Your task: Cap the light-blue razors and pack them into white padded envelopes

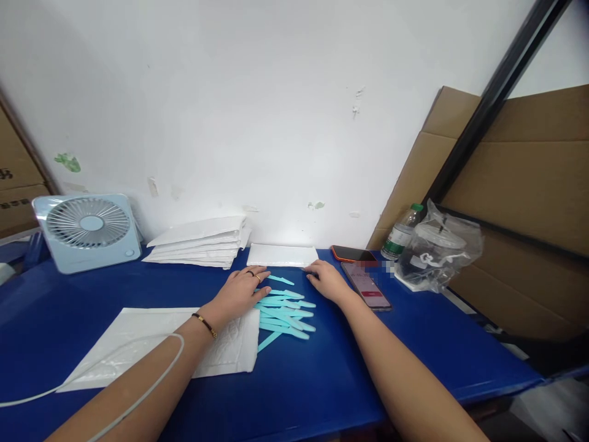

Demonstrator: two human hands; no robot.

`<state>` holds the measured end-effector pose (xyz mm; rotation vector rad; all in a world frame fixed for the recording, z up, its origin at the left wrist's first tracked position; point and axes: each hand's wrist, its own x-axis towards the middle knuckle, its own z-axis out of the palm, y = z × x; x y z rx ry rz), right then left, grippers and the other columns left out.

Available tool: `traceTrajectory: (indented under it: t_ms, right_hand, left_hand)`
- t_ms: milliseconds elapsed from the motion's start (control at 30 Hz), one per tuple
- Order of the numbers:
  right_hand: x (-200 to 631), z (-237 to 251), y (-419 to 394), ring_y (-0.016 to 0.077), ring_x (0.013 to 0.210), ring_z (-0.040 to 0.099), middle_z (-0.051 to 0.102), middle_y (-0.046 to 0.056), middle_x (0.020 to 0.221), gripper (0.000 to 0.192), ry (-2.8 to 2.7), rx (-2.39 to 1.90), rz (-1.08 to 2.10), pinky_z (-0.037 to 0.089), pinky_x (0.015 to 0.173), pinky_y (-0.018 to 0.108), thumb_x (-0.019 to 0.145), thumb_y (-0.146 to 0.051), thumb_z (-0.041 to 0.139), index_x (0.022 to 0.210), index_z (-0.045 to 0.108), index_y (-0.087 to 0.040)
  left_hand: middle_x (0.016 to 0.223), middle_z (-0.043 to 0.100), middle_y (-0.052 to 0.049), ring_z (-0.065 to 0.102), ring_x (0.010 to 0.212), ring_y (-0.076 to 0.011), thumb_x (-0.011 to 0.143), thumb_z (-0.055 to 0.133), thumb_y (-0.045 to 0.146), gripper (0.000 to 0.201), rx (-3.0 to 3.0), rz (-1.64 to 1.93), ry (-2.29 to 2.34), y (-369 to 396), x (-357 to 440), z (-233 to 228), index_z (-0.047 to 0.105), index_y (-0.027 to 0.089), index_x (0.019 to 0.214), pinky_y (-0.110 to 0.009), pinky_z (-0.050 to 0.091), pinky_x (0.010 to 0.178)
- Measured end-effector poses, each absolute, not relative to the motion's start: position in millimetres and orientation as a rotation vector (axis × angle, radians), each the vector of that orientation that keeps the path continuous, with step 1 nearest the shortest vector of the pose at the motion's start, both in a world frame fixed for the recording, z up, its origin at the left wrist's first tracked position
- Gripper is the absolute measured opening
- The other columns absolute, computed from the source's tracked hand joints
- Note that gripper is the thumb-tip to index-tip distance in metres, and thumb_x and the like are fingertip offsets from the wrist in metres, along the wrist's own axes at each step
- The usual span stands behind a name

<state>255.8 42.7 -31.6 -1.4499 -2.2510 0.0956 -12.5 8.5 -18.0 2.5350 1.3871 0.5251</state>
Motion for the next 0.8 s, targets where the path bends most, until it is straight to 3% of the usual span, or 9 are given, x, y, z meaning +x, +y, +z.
traceTrajectory:
  t_ms: [133, 367, 600, 800]
  right_hand:
    - [252, -30, 43, 0.0188, 0.09, 0.059, 0.067, 0.006, 0.092, 0.02, -2.319, -1.425, 0.09, 0.044, 0.081, 0.029, 0.078, -0.017, 0.056, 0.091, 0.071, -0.02]
    - [253, -31, 35, 0.0136, 0.076, 0.064, 0.071, 0.0, 0.082, 0.015, -2.24, -1.224, 0.503, 0.047, 0.07, 0.023, 0.072, -0.015, 0.06, 0.079, 0.072, -0.021]
    - [242, -34, 35, 0.0121, 0.061, 0.06, 0.068, 0.001, 0.067, 0.012, -2.133, -1.308, 0.546, 0.045, 0.058, 0.021, 0.07, -0.018, 0.062, 0.078, 0.071, -0.019]
    - [240, -34, 36, 0.0116, 0.059, 0.058, 0.065, 0.0, 0.064, 0.012, -2.135, -1.334, 0.547, 0.044, 0.057, 0.021, 0.07, -0.018, 0.062, 0.078, 0.071, -0.019]
  left_hand:
    - [0.127, 0.054, -0.004, 0.041, 0.121, -0.0237, 0.089, 0.026, 0.051, 0.049, 2.586, 0.432, 1.362, 8, -13, -18, 0.053, 0.027, 0.122, -0.04, 0.029, 0.097]
    - [0.128, 0.053, -0.003, 0.041, 0.12, -0.0244, 0.087, 0.029, 0.055, 0.051, 2.582, 0.412, 1.355, 6, -11, -16, 0.054, 0.027, 0.121, -0.038, 0.032, 0.095]
    - [0.131, 0.051, -0.002, 0.039, 0.122, -0.0216, 0.088, 0.027, 0.054, 0.053, 2.487, 0.372, 1.217, 1, -8, -7, 0.052, 0.025, 0.124, -0.033, 0.034, 0.097]
    - [0.135, 0.046, -0.004, 0.038, 0.124, -0.0209, 0.088, 0.026, 0.056, 0.057, 2.367, 0.306, 1.189, -2, -5, -2, 0.047, 0.022, 0.128, -0.031, 0.031, 0.101]
